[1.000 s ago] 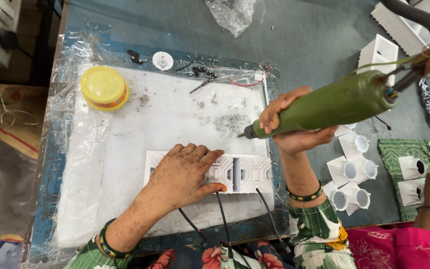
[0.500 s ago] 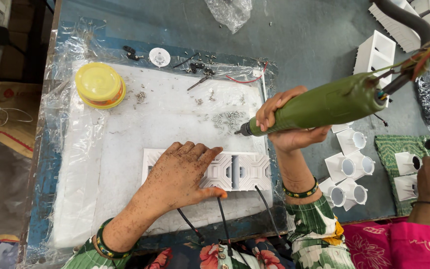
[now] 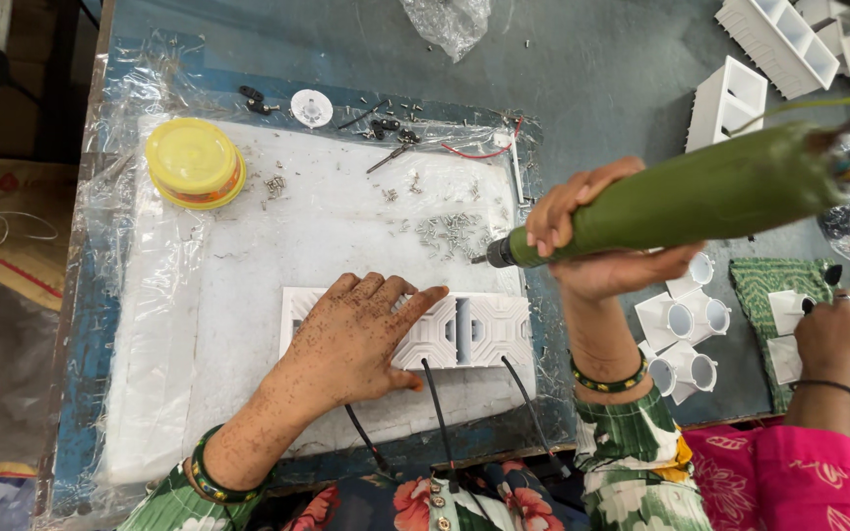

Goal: The person assembles white plastic light fixture housings at a workbench. They position a multi-compartment housing on the padded work surface, place black wire leads and screws, and use a green electric screwdriver to drive screws into the housing, repeating the screwdriving cycle across housings.

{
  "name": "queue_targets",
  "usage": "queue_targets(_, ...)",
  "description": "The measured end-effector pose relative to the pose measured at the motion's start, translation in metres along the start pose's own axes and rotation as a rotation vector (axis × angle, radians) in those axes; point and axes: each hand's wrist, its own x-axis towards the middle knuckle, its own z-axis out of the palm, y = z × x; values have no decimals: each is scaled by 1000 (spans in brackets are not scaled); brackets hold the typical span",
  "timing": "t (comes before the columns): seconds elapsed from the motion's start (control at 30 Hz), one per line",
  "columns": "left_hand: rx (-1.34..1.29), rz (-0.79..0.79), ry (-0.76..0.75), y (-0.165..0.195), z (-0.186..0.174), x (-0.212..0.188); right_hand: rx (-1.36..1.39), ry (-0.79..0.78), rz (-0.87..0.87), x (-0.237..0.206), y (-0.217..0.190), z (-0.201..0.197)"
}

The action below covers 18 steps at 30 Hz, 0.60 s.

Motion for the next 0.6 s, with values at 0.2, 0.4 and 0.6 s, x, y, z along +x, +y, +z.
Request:
queue_targets(0.2, 6, 4, 15, -1, 2, -2, 19, 38, 7, -9, -46, 1)
queue_targets(0.4, -4, -6, 14, 0, 2, -2, 116, -143, 180, -20, -91, 4)
queue_targets(0.6, 19, -14, -10, 1, 2, -2, 278, -229, 239, -37, -85, 12)
